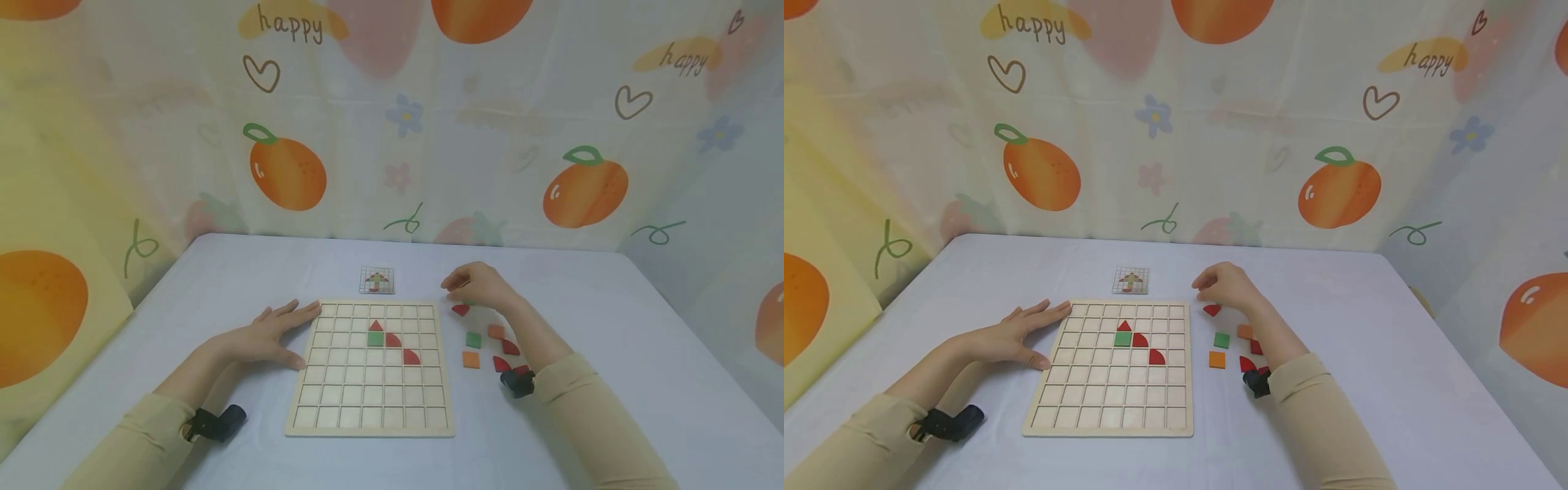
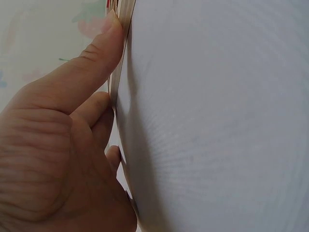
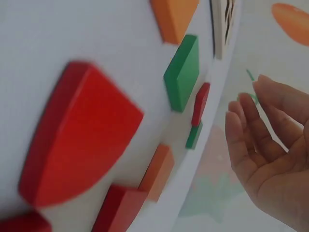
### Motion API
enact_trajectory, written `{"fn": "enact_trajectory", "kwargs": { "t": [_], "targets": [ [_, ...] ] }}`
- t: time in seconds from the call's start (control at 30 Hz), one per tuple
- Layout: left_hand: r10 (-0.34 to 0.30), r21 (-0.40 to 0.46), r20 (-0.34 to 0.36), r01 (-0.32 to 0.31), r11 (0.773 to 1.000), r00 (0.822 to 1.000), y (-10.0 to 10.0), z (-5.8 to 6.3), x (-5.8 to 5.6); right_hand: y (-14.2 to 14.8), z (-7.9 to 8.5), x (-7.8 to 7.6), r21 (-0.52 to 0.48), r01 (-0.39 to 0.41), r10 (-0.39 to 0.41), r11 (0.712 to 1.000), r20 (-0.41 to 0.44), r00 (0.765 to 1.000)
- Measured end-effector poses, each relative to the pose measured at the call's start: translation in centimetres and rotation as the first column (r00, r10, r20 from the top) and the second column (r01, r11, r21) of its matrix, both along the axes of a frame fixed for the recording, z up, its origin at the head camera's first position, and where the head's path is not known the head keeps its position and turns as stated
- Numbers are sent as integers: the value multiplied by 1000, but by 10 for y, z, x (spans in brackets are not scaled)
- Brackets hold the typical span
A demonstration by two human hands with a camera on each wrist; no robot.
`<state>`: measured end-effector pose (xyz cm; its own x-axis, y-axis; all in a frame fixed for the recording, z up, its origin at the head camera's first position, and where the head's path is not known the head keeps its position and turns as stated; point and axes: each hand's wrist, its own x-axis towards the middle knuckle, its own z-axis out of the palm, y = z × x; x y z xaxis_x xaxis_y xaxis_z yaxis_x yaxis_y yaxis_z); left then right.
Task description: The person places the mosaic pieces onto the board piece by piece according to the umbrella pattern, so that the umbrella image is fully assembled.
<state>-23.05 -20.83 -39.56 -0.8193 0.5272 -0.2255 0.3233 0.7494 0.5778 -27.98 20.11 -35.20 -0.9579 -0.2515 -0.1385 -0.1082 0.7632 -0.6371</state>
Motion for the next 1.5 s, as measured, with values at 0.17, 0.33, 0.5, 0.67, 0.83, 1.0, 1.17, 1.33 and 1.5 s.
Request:
{"fn": "enact_trajectory", "kwargs": {
  "t": [0.17,0.33,0.5,0.67,0.83,1.0,1.17,1.33,1.5],
  "targets": [
    [-5,1,0,5,1000,1000,0,0,0,12,-2,0,15,35,-36,999,11,999],
    [-9,-5,-11,8,1000,1000,1,0,0,21,-4,-2,23,64,-64,998,32,997],
    [-16,-7,-16,16,1000,1000,1,-1,-2,27,-8,-4,24,78,-79,997,47,996],
    [-17,-8,-16,17,1000,1000,0,-1,-2,28,-11,-4,44,102,-104,994,70,992],
    [-15,-8,-14,15,1000,1000,0,-1,-1,27,-13,-5,69,91,-97,993,77,992],
    [-18,-9,-13,17,1000,1000,-1,-2,-2,29,-18,-7,93,67,-72,993,61,996],
    [-18,-10,-13,17,1000,1000,-1,-3,-3,30,-22,-8,118,73,-80,990,55,995],
    [-19,-8,-14,19,1000,1000,-1,-4,-3,29,-22,-7,138,72,-80,988,55,995],
    [-19,-10,-14,19,1000,1000,-1,-4,-3,28,-20,-6,142,32,-37,989,38,999]
  ]
}}
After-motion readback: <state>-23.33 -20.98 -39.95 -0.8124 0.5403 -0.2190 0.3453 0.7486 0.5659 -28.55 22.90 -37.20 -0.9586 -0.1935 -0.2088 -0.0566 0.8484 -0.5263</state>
